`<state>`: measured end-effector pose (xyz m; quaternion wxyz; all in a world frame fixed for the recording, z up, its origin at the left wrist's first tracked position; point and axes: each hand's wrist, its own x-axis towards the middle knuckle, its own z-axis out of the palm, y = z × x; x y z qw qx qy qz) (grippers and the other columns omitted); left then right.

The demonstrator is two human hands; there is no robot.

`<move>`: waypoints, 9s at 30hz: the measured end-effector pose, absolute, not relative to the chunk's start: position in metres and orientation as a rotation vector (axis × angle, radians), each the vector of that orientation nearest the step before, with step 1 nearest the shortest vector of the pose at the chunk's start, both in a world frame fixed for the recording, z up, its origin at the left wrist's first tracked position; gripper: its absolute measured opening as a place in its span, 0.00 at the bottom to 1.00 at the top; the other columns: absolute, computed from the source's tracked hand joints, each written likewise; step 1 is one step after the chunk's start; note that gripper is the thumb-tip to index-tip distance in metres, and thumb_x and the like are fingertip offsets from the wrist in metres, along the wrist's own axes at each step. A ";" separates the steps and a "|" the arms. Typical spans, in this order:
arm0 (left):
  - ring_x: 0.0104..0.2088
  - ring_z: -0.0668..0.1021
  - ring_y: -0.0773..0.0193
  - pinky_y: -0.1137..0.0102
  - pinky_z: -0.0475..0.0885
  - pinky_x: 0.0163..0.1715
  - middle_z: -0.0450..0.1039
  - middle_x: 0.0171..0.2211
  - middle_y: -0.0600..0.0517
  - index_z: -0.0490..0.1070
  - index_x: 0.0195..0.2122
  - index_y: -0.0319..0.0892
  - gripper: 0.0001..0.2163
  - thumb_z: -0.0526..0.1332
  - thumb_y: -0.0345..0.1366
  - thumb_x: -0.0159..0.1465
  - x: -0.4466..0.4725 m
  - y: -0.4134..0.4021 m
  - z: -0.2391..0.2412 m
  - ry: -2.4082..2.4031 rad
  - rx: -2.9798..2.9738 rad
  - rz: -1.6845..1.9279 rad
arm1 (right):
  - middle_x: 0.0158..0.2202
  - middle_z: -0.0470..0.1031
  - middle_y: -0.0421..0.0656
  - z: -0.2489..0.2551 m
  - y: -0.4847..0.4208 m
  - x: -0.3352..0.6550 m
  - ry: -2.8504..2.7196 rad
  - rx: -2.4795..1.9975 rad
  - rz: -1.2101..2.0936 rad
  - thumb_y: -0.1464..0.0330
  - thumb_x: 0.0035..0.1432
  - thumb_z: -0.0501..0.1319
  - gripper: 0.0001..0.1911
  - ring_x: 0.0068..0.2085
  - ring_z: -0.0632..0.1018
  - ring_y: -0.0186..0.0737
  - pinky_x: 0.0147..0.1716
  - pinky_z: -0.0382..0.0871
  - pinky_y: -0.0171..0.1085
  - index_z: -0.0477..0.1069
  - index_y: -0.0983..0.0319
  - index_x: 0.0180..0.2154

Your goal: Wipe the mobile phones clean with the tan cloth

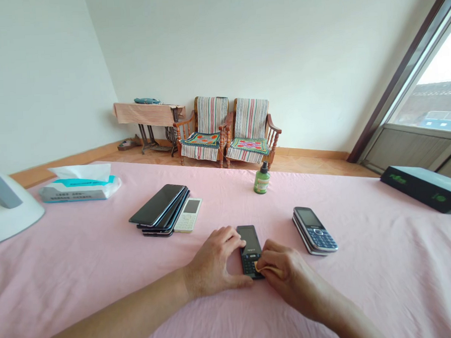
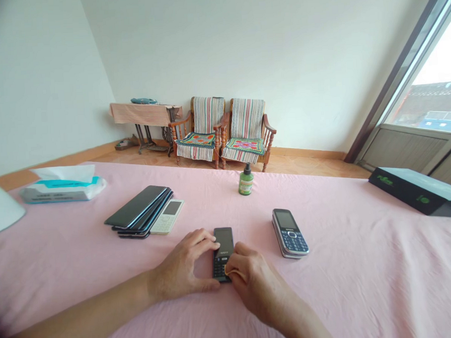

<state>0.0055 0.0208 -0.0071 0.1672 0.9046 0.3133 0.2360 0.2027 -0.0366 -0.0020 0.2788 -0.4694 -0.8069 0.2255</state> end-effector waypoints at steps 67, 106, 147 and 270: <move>0.45 0.71 0.52 0.60 0.67 0.46 0.68 0.43 0.46 0.69 0.44 0.40 0.26 0.71 0.41 0.45 0.003 0.026 -0.012 0.785 2.597 0.716 | 0.32 0.67 0.40 -0.001 -0.037 0.202 -2.146 -1.236 0.625 0.87 0.48 0.53 0.18 0.32 0.70 0.32 0.32 0.63 0.30 0.74 0.61 0.30; 0.47 0.71 0.51 0.59 0.66 0.49 0.69 0.44 0.46 0.68 0.45 0.40 0.26 0.71 0.40 0.45 0.006 0.024 -0.015 0.821 2.583 0.729 | 0.32 0.69 0.43 -0.010 -0.037 0.189 -2.154 -1.116 0.489 0.83 0.53 0.53 0.14 0.35 0.71 0.36 0.33 0.66 0.33 0.72 0.62 0.30; 0.51 0.69 0.50 0.56 0.64 0.51 0.69 0.50 0.46 0.69 0.49 0.44 0.30 0.74 0.43 0.45 0.003 0.012 -0.011 0.962 2.393 0.705 | 0.34 0.67 0.44 -0.023 -0.037 0.198 -2.245 -1.087 0.389 0.84 0.54 0.52 0.16 0.36 0.69 0.40 0.33 0.65 0.37 0.71 0.61 0.36; 0.55 0.66 0.51 0.57 0.60 0.56 0.66 0.53 0.45 0.67 0.52 0.44 0.28 0.71 0.38 0.51 -0.001 0.011 -0.007 0.918 2.352 0.647 | 0.34 0.66 0.43 -0.018 -0.045 0.197 -2.268 -1.086 0.497 0.84 0.54 0.51 0.17 0.36 0.69 0.39 0.33 0.65 0.36 0.71 0.60 0.35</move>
